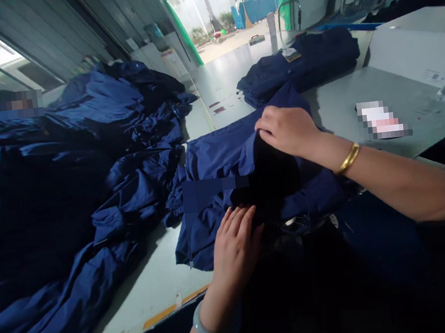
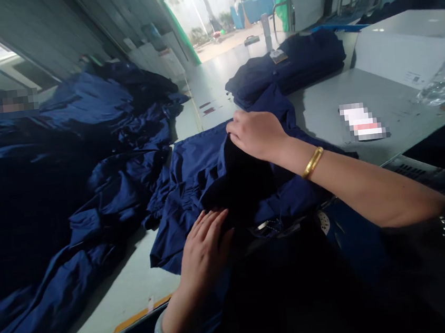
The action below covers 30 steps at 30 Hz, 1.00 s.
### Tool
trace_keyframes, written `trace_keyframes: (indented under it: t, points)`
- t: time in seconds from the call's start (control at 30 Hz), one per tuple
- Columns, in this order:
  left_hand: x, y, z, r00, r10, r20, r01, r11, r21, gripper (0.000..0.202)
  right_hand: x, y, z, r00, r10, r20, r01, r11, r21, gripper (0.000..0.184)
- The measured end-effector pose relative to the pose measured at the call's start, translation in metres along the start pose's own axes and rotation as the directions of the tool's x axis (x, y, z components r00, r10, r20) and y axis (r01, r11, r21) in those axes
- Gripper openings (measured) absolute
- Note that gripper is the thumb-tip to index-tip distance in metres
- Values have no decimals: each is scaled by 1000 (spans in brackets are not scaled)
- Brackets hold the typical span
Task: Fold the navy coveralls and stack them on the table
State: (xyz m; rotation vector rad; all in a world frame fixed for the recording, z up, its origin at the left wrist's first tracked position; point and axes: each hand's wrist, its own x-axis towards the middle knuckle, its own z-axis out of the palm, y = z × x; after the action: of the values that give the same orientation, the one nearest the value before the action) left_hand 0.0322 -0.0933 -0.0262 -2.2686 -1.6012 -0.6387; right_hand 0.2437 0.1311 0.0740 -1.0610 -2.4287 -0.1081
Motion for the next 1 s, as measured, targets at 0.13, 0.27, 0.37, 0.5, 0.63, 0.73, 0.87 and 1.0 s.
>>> trace_keyframes:
  t: [0.13,0.27,0.37,0.5,0.63,0.73,0.87,1.0]
  points:
    - [12,-11,19,934,-21,356,19,1000,9,45,44,-2,-7,999,47,0,-47,999,12,41]
    - [25,-17,12,875,-89,475,120,992,-35,43,69,-1,3,996,78,52,-81,995,58,34]
    - [41,-24,-4,896,-228,381,266,963,-50,29,72,3,14,974,125,188,-155,975,158,32]
    - [66,-42,-12,911,-380,158,376,925,58,20,55,24,29,953,126,275,-208,933,293,41]
    - [88,-61,9,915,-391,98,387,920,55,40,26,58,45,990,16,142,-53,964,260,39]
    - [107,-71,26,877,-444,183,443,895,46,47,8,75,62,977,27,210,-78,968,239,47]
    - [133,-84,35,770,-507,388,529,847,56,40,2,76,82,903,160,399,-273,930,246,57]
    - [148,-91,34,765,-485,423,511,858,59,18,10,71,89,901,135,411,-278,910,309,59]
